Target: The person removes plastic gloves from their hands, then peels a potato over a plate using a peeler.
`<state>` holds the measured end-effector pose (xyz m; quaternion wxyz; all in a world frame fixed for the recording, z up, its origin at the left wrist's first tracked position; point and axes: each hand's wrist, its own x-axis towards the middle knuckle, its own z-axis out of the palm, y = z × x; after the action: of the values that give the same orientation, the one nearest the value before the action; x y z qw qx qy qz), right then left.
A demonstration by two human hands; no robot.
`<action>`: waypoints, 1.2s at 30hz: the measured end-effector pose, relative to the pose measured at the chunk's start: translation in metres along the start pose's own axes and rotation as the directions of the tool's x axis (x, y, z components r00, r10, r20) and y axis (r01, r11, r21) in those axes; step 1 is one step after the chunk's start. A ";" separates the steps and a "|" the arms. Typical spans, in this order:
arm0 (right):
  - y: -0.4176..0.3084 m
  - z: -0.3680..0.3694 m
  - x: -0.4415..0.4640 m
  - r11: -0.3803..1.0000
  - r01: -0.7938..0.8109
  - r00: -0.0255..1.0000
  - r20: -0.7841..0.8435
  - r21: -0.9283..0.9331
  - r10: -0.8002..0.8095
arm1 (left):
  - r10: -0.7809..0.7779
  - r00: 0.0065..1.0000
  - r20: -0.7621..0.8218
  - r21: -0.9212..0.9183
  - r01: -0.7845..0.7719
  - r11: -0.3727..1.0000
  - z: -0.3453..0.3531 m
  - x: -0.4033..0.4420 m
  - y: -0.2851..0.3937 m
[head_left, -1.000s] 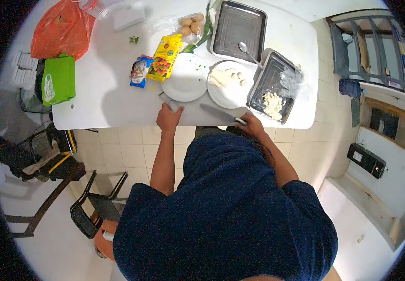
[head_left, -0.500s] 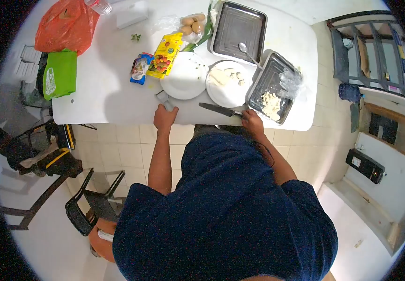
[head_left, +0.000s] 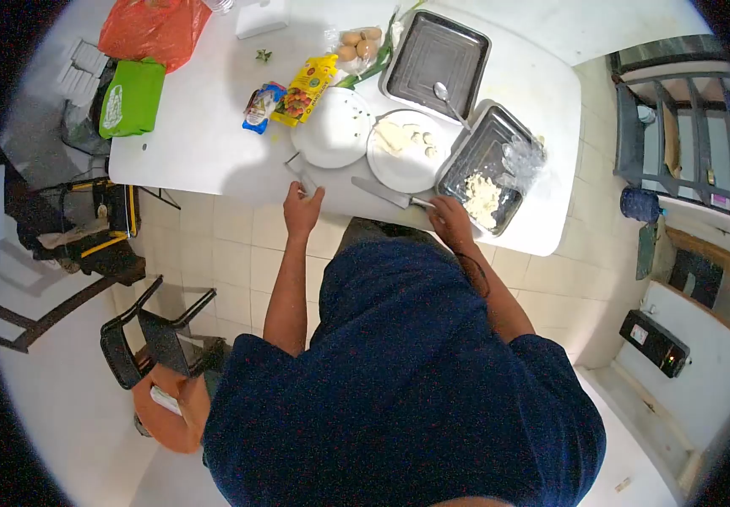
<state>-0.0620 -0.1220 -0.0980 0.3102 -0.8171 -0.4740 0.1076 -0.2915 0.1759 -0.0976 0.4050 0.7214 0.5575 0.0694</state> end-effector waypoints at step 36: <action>-0.172 0.050 0.183 0.401 -0.526 0.834 0.364 0.750 0.414 | 0.248 0.544 0.802 -0.579 0.604 0.548 -0.070 0.111 0.058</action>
<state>-0.1109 0.1135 -0.0113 0.5837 -0.6638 -0.1336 0.4481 -0.2459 0.3042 -0.0519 0.9014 0.3190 0.2835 -0.0733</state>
